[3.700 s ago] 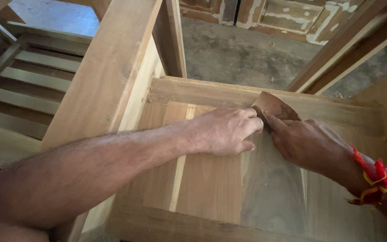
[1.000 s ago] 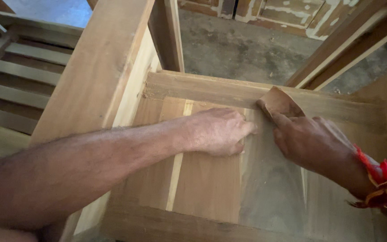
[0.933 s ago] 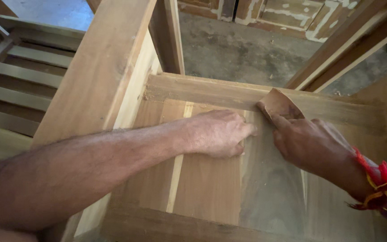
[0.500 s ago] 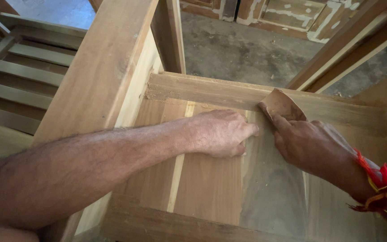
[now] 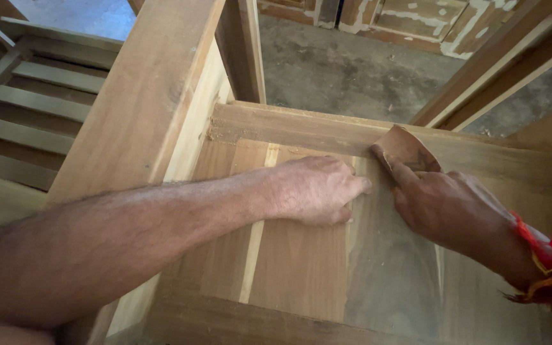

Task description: The person sands the interior edges and surfaces of a wooden furniture frame using a piece of sandpaper.

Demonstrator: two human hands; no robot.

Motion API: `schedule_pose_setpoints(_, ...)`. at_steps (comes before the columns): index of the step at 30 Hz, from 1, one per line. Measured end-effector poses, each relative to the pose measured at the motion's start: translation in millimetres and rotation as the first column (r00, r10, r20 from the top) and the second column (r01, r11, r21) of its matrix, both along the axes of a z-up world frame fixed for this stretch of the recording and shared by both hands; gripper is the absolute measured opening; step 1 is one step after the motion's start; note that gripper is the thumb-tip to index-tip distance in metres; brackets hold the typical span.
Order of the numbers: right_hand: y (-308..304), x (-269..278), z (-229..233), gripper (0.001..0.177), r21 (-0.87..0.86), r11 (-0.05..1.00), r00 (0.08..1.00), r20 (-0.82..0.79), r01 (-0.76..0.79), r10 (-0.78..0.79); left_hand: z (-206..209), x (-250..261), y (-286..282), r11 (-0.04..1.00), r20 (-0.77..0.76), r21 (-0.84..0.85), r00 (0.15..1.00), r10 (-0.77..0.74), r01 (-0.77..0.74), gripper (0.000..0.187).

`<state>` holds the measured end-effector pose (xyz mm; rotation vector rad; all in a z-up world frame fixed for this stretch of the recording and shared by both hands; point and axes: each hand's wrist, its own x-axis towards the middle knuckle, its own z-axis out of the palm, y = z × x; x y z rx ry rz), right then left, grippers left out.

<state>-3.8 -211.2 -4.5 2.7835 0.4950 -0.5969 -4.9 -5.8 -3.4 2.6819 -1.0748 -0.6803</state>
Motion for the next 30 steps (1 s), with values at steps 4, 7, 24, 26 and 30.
schedule_pose_setpoints(4,-1,1,-3,0.074,0.016,0.999,0.999,-0.036,0.039,-0.039,-1,0,2,0.999,0.038,-0.033,0.999,-0.026,0.027,0.049)
schedule_pose_setpoints(7,4,3,-3,0.058,0.023,0.996,0.996,-0.042,0.081,-0.08,-1,-1,1,0.999,0.03,-0.015,0.999,-0.03,0.031,0.048)
schedule_pose_setpoints(24,-9,7,-26,0.075,-0.084,0.996,0.999,-0.04,0.01,-0.013,-15,-11,4,0.978,0.096,-0.14,0.985,-0.143,0.156,0.023)
schedule_pose_setpoints(26,-16,8,-36,0.072,-0.09,0.995,0.999,0.008,-0.047,0.048,-19,-11,0,0.98,0.016,-0.122,0.987,-0.159,0.159,0.023)
schedule_pose_setpoints(30,-9,5,-34,0.07,-0.241,0.961,0.99,-0.016,-0.138,0.138,-8,-14,3,0.971,0.063,-0.175,0.986,-0.157,0.166,0.027)
